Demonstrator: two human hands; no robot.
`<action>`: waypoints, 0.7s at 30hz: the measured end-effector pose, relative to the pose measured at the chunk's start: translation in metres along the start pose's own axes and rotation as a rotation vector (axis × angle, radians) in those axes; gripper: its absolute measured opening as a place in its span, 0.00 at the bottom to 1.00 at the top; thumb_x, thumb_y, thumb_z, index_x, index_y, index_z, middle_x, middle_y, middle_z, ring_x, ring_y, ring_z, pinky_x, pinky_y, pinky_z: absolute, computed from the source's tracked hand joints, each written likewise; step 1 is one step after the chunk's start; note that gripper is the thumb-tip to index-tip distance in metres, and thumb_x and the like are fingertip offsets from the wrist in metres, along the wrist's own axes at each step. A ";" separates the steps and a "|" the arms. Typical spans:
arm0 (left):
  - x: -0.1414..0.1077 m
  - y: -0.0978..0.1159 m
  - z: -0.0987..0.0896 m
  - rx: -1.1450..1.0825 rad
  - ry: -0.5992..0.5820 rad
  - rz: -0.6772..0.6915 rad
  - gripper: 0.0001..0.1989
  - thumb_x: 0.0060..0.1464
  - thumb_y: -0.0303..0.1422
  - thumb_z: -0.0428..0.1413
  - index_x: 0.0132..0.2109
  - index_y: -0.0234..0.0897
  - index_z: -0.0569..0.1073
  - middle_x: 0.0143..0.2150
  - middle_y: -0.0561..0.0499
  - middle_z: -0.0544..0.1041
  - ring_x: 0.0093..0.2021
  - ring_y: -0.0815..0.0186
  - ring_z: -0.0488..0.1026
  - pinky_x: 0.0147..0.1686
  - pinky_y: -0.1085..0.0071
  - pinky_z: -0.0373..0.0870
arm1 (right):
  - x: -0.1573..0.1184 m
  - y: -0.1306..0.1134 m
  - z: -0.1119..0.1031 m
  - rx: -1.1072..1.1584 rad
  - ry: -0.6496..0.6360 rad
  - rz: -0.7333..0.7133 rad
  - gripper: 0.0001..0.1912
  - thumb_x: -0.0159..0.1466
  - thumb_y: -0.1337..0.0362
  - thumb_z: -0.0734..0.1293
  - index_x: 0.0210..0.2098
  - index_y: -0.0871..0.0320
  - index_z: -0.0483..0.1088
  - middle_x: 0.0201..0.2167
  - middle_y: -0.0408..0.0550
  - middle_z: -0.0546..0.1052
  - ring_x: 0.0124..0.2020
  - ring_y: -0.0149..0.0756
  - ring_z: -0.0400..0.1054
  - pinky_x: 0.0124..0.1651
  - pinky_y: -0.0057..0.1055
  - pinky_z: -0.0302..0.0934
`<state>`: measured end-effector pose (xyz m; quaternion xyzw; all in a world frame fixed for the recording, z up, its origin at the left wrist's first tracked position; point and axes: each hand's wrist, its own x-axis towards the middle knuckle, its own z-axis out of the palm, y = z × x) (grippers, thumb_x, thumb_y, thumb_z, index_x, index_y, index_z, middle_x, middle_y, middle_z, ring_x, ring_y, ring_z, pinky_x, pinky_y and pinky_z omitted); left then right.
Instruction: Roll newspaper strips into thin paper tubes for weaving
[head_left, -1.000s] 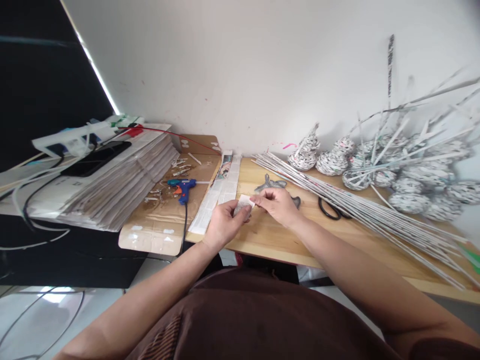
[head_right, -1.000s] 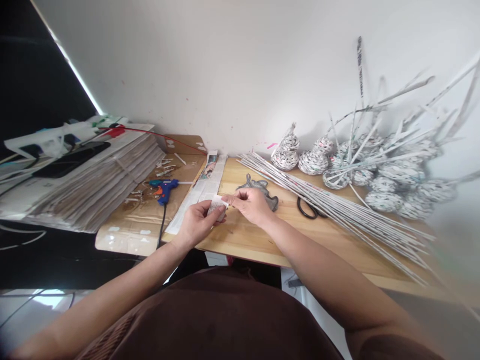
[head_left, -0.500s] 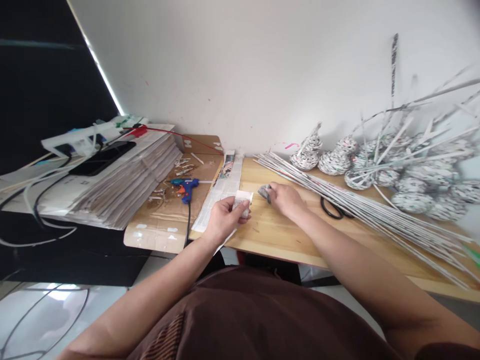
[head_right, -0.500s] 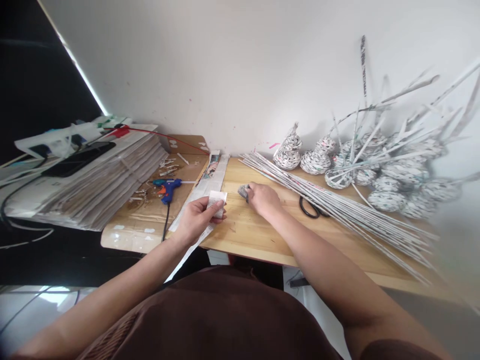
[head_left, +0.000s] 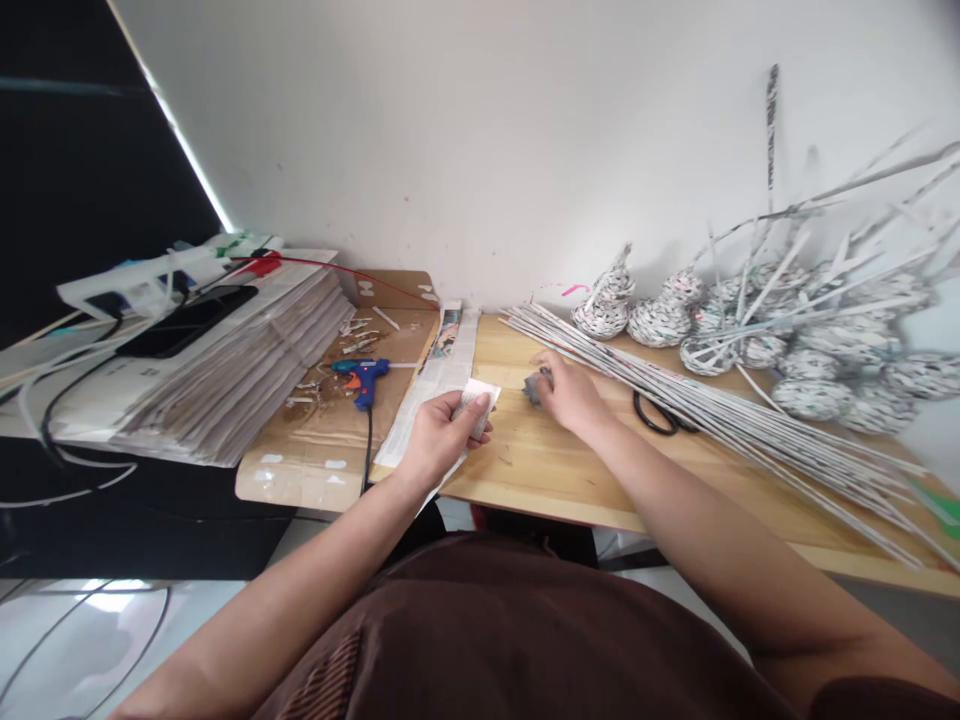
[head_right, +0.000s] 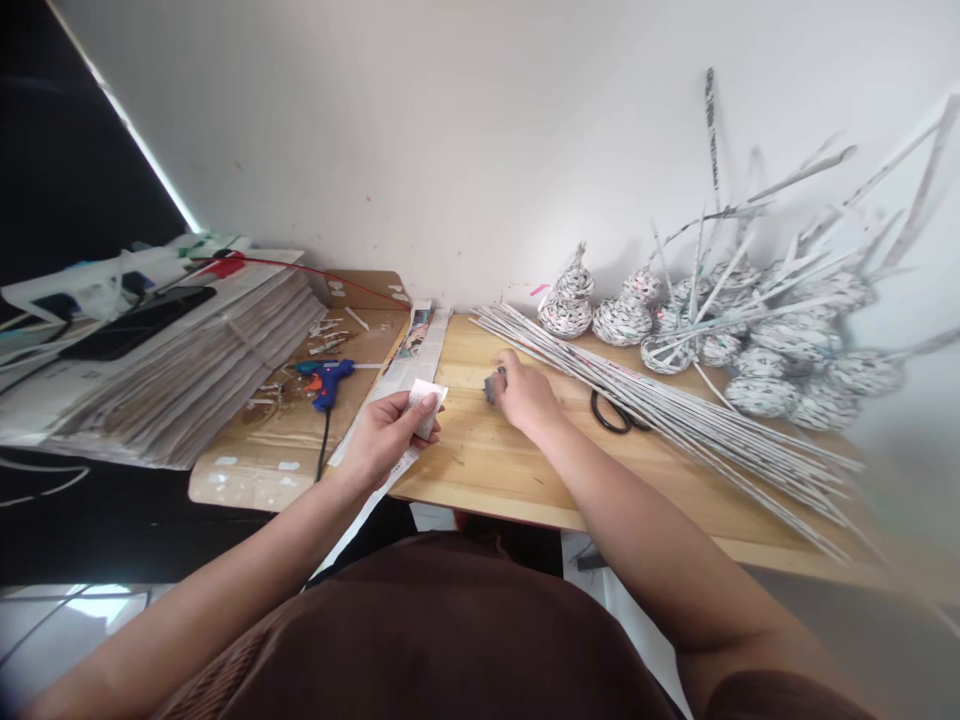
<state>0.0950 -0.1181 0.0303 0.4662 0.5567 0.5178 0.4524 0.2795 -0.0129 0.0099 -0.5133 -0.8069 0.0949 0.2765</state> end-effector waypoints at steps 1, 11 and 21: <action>0.000 0.001 0.001 0.002 0.000 0.005 0.20 0.51 0.48 0.59 0.32 0.31 0.74 0.24 0.49 0.75 0.22 0.70 0.72 0.20 0.78 0.66 | -0.002 -0.004 -0.003 -0.003 0.055 -0.033 0.18 0.64 0.63 0.61 0.53 0.58 0.70 0.41 0.55 0.77 0.43 0.46 0.68 0.42 0.36 0.55; 0.000 0.000 0.000 0.052 0.015 0.054 0.20 0.52 0.48 0.58 0.30 0.32 0.73 0.21 0.51 0.74 0.21 0.70 0.71 0.21 0.77 0.66 | -0.012 -0.035 -0.013 0.891 -0.401 -0.189 0.13 0.63 0.57 0.65 0.35 0.59 0.78 0.31 0.46 0.76 0.33 0.34 0.68 0.38 0.31 0.60; 0.003 -0.006 0.000 0.092 0.010 0.061 0.19 0.50 0.47 0.60 0.31 0.33 0.74 0.20 0.51 0.73 0.19 0.71 0.68 0.20 0.78 0.66 | -0.014 -0.038 -0.007 1.056 -0.413 0.035 0.15 0.55 0.53 0.72 0.34 0.59 0.80 0.24 0.43 0.74 0.23 0.26 0.59 0.26 0.27 0.50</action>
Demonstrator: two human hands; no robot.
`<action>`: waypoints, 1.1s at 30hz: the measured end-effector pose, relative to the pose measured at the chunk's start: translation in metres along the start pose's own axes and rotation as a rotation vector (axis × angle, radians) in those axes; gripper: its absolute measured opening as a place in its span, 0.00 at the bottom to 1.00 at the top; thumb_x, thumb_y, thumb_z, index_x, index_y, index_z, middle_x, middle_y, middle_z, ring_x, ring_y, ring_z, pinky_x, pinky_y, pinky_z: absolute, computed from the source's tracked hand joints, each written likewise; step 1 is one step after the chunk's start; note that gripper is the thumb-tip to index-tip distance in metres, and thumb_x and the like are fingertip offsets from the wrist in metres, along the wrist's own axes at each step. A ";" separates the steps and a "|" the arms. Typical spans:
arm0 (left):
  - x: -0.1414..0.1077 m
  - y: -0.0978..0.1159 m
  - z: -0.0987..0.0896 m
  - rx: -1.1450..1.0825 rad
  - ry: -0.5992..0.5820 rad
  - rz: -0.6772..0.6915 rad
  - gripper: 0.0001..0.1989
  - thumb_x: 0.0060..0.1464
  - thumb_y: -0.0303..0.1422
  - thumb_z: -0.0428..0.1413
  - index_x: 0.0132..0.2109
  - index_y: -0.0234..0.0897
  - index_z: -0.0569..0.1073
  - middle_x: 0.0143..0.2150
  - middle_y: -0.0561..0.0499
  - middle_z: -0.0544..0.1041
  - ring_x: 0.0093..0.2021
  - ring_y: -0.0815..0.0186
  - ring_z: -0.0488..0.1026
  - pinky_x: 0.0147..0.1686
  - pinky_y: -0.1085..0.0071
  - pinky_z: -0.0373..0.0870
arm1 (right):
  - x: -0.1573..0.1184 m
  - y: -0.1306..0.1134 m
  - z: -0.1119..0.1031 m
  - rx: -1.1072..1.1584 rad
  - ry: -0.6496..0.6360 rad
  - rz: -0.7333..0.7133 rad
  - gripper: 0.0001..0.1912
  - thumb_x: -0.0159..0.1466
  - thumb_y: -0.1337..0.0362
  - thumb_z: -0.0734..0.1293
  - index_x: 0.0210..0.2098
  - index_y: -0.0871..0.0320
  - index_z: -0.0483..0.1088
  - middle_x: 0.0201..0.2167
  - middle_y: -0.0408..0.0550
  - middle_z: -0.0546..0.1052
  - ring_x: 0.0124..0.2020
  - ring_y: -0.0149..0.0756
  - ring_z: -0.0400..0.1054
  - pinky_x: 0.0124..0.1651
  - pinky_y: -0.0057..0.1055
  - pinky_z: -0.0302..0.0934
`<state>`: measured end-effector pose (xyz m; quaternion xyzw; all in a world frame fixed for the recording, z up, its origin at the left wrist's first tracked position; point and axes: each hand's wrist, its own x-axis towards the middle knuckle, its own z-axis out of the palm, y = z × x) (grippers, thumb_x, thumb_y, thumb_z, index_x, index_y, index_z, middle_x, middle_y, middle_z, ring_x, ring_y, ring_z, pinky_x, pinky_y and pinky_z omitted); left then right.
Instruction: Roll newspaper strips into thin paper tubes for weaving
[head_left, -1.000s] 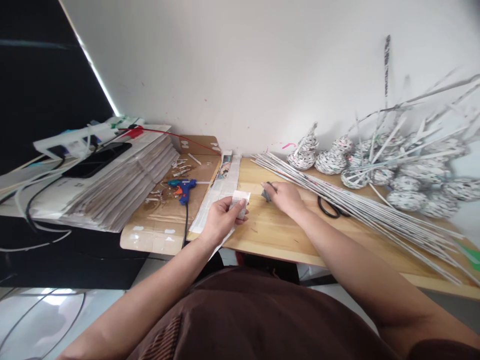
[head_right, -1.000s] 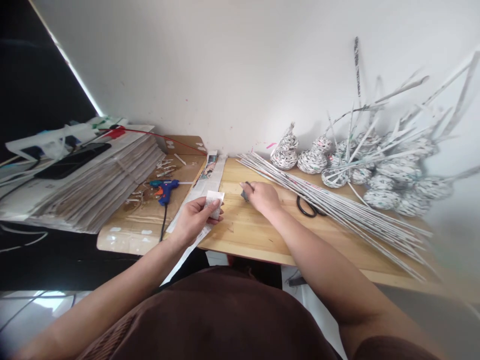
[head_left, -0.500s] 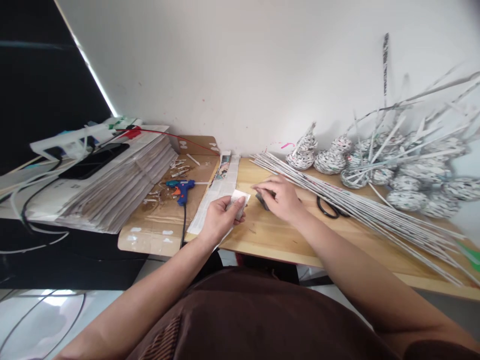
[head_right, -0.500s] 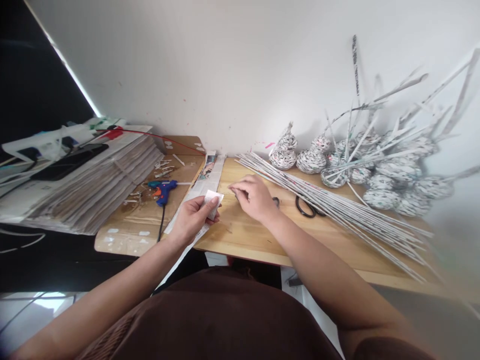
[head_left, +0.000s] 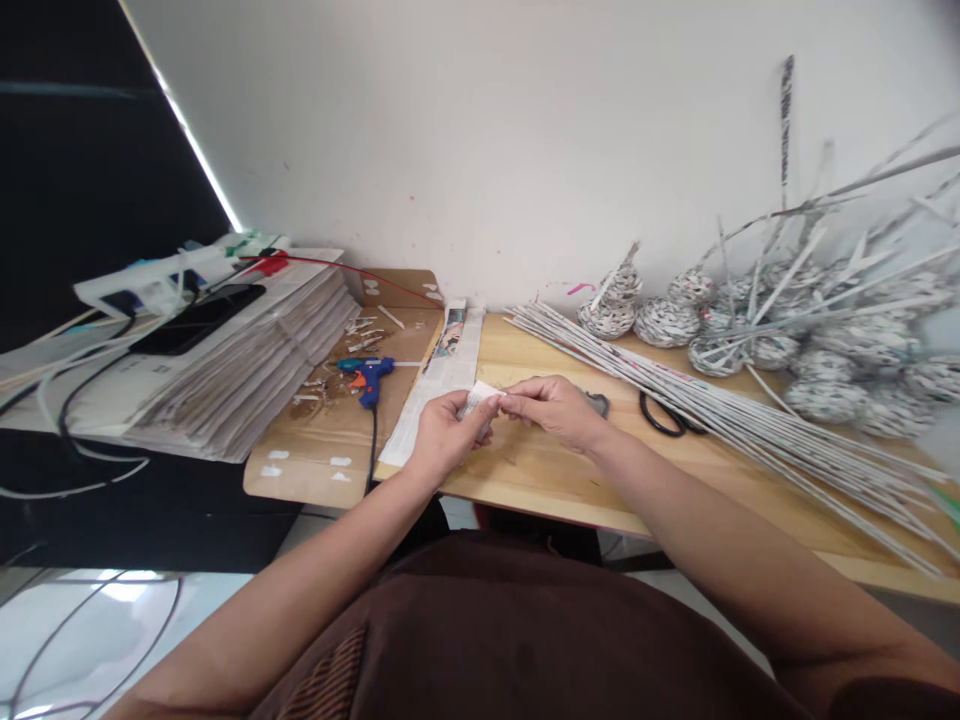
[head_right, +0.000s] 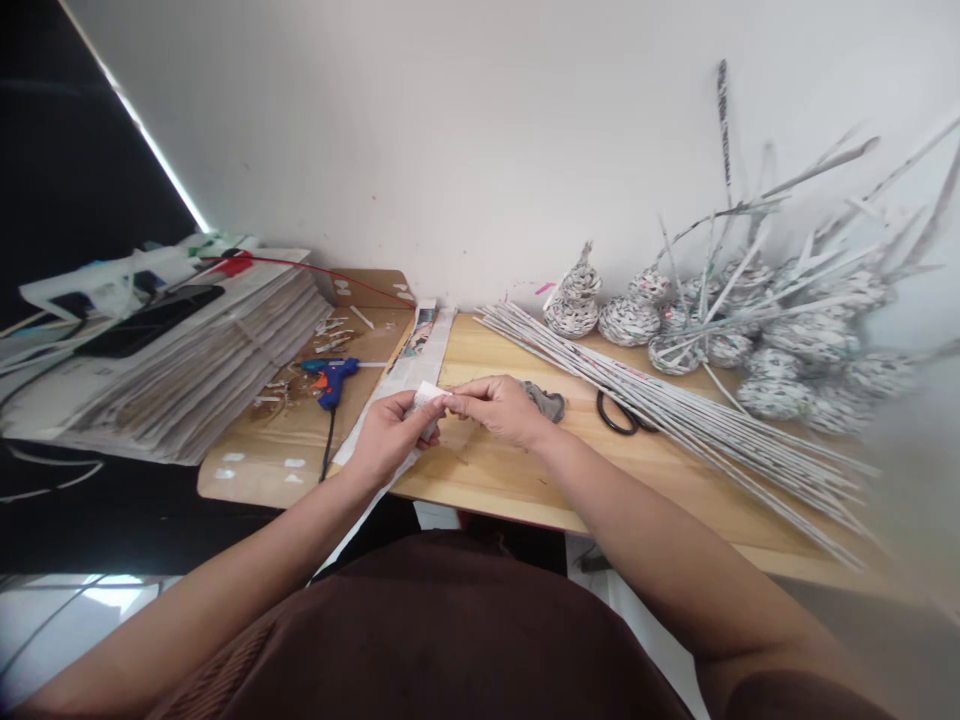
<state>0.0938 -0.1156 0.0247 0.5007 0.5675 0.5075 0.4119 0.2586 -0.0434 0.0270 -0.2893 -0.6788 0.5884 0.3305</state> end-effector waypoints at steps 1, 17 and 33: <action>0.000 0.000 0.000 0.015 0.003 0.005 0.19 0.50 0.47 0.59 0.31 0.33 0.74 0.20 0.51 0.73 0.19 0.71 0.68 0.20 0.78 0.66 | 0.000 0.000 0.000 0.006 0.003 0.012 0.15 0.54 0.53 0.72 0.33 0.59 0.80 0.24 0.43 0.74 0.23 0.26 0.59 0.26 0.27 0.50; -0.003 -0.002 -0.001 0.129 0.015 0.071 0.21 0.54 0.50 0.55 0.34 0.34 0.75 0.26 0.47 0.77 0.24 0.65 0.76 0.23 0.74 0.70 | 0.001 0.003 0.006 0.244 0.115 0.137 0.16 0.50 0.54 0.75 0.29 0.61 0.79 0.23 0.45 0.74 0.25 0.27 0.62 0.26 0.27 0.51; -0.004 -0.005 0.006 0.100 -0.029 0.047 0.19 0.54 0.48 0.56 0.34 0.35 0.75 0.27 0.47 0.78 0.25 0.66 0.75 0.25 0.73 0.70 | 0.001 0.003 0.015 0.307 0.246 0.170 0.20 0.45 0.52 0.77 0.19 0.61 0.69 0.16 0.38 0.65 0.19 0.23 0.53 0.21 0.25 0.44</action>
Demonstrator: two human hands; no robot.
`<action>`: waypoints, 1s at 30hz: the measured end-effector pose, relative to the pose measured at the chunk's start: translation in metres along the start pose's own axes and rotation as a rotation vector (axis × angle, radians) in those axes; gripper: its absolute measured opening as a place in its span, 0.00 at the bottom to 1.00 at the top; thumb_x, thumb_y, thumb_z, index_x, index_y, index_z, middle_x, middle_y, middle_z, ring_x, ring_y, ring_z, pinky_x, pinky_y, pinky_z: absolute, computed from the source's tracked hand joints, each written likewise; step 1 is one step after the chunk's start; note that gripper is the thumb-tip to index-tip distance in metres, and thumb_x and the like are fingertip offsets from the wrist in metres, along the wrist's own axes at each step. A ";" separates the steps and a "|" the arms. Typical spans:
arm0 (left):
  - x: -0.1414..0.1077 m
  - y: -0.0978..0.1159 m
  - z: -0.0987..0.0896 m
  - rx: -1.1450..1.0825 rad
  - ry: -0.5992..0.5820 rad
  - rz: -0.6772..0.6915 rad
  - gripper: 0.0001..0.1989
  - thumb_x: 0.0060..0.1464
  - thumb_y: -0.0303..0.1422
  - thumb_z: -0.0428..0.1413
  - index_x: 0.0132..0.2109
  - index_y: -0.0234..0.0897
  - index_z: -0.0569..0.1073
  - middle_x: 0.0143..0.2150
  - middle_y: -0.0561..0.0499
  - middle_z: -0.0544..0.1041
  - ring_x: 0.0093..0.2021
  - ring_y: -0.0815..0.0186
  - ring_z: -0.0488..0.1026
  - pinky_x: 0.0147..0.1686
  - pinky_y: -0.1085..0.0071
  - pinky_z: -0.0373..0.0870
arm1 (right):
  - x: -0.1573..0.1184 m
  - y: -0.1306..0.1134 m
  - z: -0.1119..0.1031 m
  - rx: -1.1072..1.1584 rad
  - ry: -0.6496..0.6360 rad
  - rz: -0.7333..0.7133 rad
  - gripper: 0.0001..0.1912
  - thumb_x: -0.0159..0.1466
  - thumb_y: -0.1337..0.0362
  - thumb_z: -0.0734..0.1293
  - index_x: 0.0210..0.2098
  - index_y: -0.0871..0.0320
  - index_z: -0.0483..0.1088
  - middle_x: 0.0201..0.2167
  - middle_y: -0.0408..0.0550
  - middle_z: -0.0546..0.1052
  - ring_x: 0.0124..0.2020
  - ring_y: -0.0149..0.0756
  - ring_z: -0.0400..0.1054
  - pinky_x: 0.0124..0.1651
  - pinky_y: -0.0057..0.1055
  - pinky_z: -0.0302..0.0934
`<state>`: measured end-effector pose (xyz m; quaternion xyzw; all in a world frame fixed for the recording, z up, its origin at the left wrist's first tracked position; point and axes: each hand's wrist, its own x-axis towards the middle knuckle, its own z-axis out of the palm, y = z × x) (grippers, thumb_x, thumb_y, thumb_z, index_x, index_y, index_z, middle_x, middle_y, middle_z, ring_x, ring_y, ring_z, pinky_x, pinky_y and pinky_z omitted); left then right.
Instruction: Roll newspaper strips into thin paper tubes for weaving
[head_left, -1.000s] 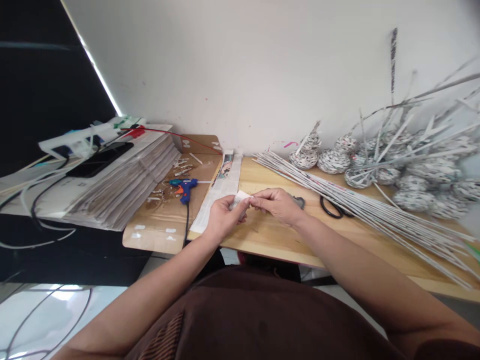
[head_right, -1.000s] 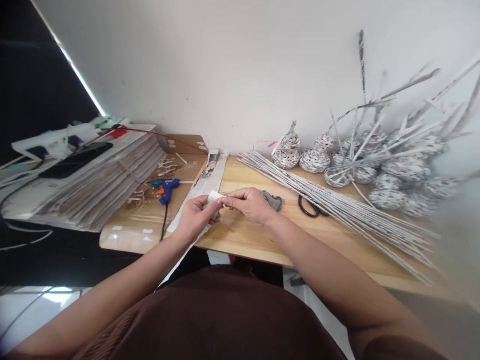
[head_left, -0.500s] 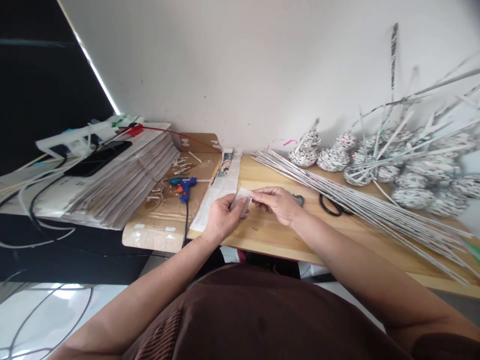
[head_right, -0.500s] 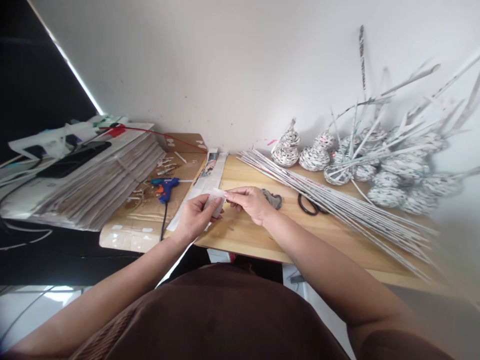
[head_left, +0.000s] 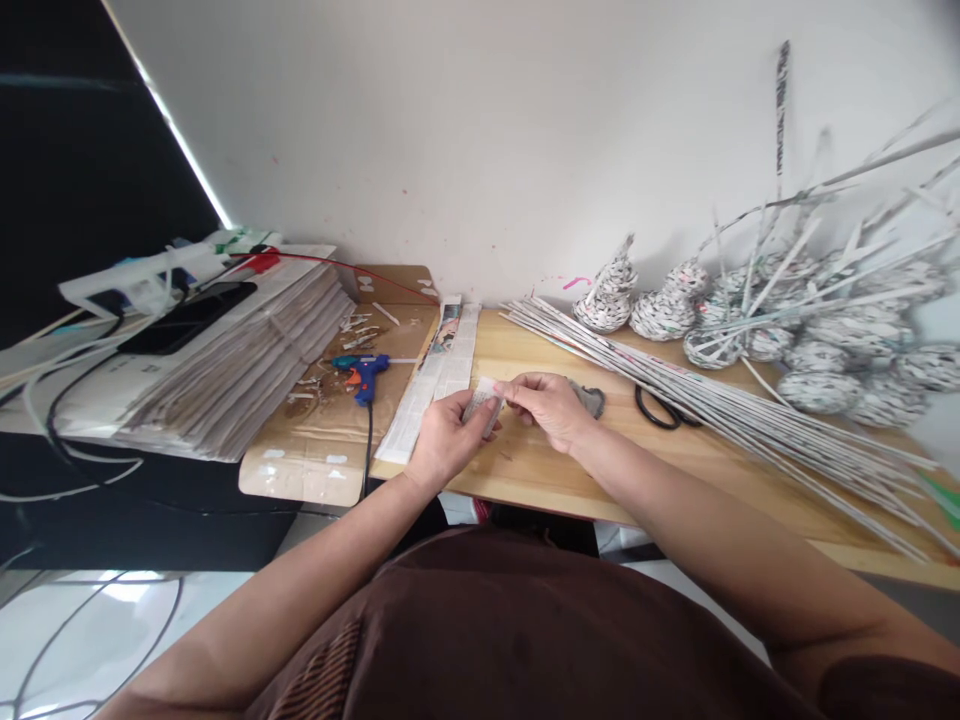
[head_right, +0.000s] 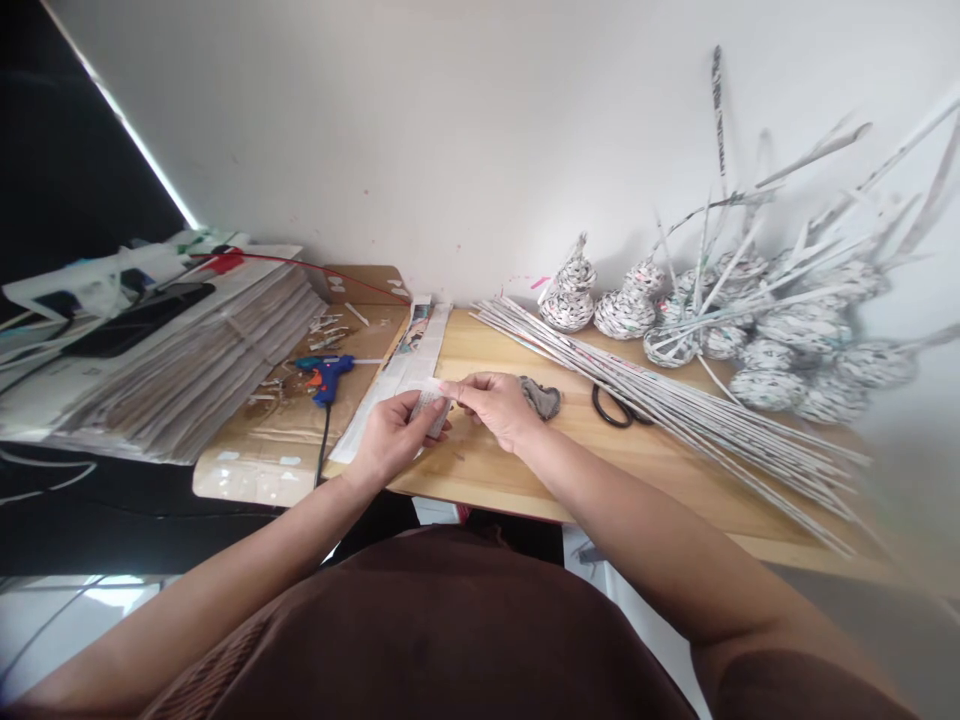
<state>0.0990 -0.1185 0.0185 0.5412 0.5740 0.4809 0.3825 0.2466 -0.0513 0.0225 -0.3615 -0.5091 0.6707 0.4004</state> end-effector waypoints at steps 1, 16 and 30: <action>0.000 0.000 0.000 -0.013 -0.004 -0.008 0.18 0.54 0.48 0.56 0.33 0.35 0.74 0.27 0.48 0.78 0.24 0.66 0.74 0.25 0.74 0.70 | 0.000 0.000 -0.001 -0.004 -0.015 -0.001 0.21 0.46 0.50 0.76 0.19 0.61 0.68 0.17 0.39 0.65 0.19 0.24 0.54 0.21 0.25 0.45; 0.000 0.002 -0.001 -0.059 0.000 -0.062 0.19 0.52 0.49 0.57 0.34 0.34 0.75 0.26 0.47 0.78 0.23 0.66 0.73 0.23 0.73 0.70 | 0.000 -0.006 -0.008 -0.153 -0.161 -0.018 0.17 0.52 0.52 0.73 0.27 0.62 0.77 0.21 0.41 0.70 0.22 0.25 0.58 0.25 0.26 0.50; 0.000 -0.014 0.005 -0.047 0.022 -0.020 0.17 0.52 0.47 0.57 0.35 0.37 0.74 0.29 0.48 0.79 0.28 0.63 0.77 0.28 0.71 0.75 | 0.005 0.006 -0.004 0.030 0.005 0.063 0.19 0.42 0.54 0.78 0.25 0.61 0.74 0.19 0.39 0.67 0.20 0.24 0.56 0.20 0.24 0.45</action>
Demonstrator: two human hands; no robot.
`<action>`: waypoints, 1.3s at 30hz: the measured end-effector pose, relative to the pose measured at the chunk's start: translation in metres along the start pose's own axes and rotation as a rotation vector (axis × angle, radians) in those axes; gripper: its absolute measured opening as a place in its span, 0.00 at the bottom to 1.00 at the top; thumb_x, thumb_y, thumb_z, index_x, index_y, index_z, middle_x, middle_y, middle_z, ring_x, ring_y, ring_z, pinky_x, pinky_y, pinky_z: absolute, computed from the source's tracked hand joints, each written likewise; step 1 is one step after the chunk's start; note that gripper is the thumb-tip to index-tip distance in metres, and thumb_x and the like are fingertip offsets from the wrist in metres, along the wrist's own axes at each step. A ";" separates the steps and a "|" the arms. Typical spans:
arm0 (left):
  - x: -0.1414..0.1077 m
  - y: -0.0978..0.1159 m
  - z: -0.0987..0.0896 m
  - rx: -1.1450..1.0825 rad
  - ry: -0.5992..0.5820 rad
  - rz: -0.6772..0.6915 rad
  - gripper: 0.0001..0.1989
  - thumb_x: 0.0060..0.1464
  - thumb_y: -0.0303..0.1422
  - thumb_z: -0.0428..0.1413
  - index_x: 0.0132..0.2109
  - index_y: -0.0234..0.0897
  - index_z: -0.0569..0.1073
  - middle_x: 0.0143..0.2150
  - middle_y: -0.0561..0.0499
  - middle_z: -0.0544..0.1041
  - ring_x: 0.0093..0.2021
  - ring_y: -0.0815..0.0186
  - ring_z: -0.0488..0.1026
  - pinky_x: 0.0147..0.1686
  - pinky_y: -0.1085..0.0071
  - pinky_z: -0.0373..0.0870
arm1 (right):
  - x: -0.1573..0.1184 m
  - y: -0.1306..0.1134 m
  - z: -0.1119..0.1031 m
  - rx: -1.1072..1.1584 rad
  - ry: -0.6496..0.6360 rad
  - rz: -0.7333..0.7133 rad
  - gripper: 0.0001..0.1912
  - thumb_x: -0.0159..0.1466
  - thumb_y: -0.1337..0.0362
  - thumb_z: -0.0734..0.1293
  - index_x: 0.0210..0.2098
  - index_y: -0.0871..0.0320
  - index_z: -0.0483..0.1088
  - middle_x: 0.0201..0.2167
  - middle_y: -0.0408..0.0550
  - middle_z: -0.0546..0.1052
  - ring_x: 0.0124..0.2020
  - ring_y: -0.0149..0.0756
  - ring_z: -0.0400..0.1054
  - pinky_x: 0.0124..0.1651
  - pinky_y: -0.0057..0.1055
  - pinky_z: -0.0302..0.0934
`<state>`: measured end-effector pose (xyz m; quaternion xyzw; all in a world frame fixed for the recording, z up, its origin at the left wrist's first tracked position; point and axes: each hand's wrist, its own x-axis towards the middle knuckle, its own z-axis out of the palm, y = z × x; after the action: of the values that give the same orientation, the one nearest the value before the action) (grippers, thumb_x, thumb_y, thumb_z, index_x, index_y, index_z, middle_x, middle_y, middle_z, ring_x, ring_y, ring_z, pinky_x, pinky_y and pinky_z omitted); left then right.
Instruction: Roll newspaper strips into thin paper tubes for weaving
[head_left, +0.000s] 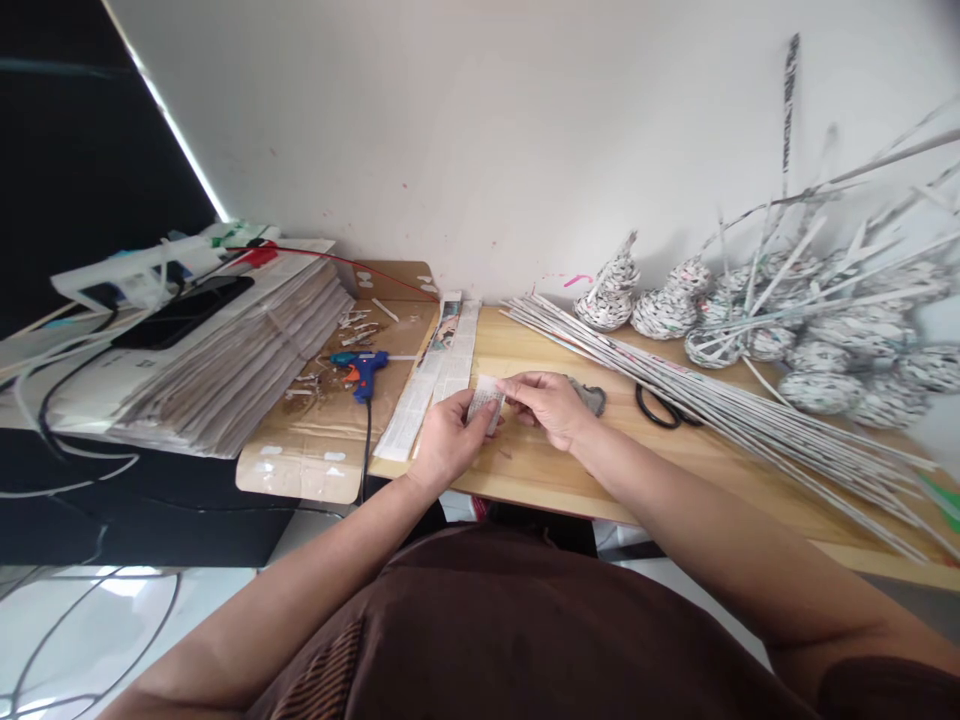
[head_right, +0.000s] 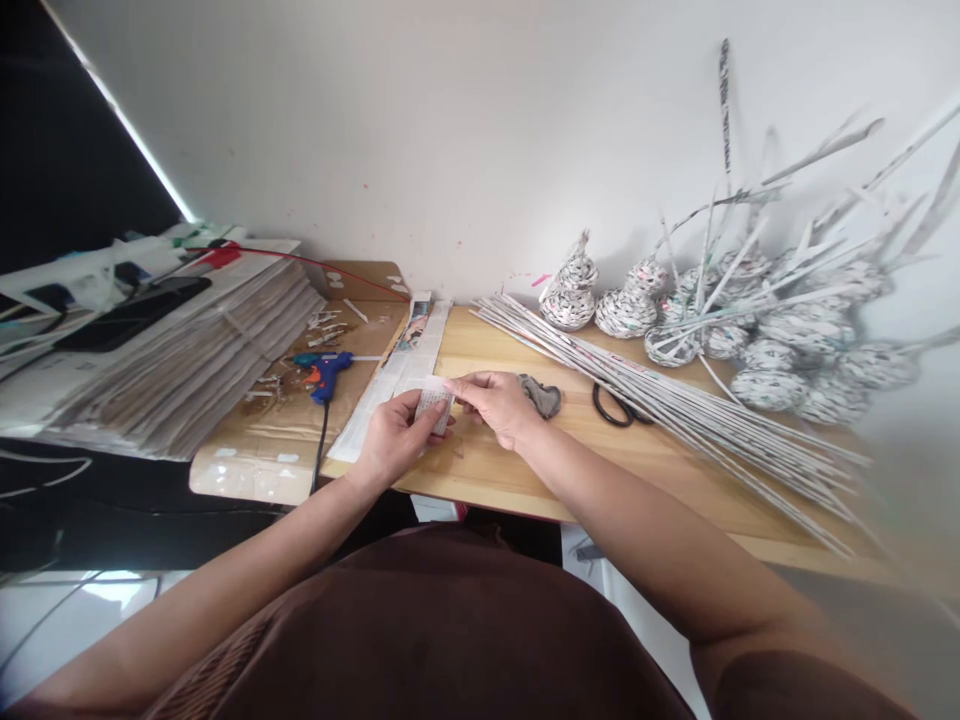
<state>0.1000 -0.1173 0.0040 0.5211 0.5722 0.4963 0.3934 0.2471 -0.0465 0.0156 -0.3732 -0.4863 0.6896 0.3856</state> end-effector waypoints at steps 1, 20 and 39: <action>0.000 0.000 0.001 0.002 -0.002 -0.002 0.17 0.52 0.47 0.57 0.36 0.37 0.74 0.29 0.48 0.79 0.28 0.63 0.77 0.28 0.71 0.75 | 0.000 0.000 0.001 -0.002 0.005 -0.003 0.19 0.42 0.54 0.78 0.24 0.61 0.73 0.18 0.39 0.66 0.19 0.24 0.55 0.19 0.24 0.44; 0.003 0.013 -0.005 -0.219 -0.017 -0.119 0.21 0.50 0.50 0.59 0.36 0.33 0.75 0.24 0.49 0.76 0.22 0.70 0.71 0.20 0.77 0.66 | -0.001 -0.005 -0.008 -0.110 -0.247 -0.068 0.15 0.53 0.53 0.73 0.28 0.60 0.76 0.21 0.40 0.69 0.22 0.25 0.60 0.24 0.24 0.53; 0.000 0.002 -0.005 0.247 0.034 0.126 0.14 0.56 0.44 0.54 0.33 0.37 0.72 0.27 0.49 0.77 0.27 0.65 0.75 0.26 0.74 0.67 | -0.001 -0.002 -0.001 -0.026 -0.071 -0.010 0.14 0.45 0.58 0.77 0.25 0.62 0.76 0.19 0.40 0.69 0.20 0.23 0.56 0.20 0.23 0.45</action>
<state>0.0960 -0.1183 0.0072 0.5919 0.6016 0.4546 0.2846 0.2486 -0.0464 0.0173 -0.3511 -0.5103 0.6942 0.3667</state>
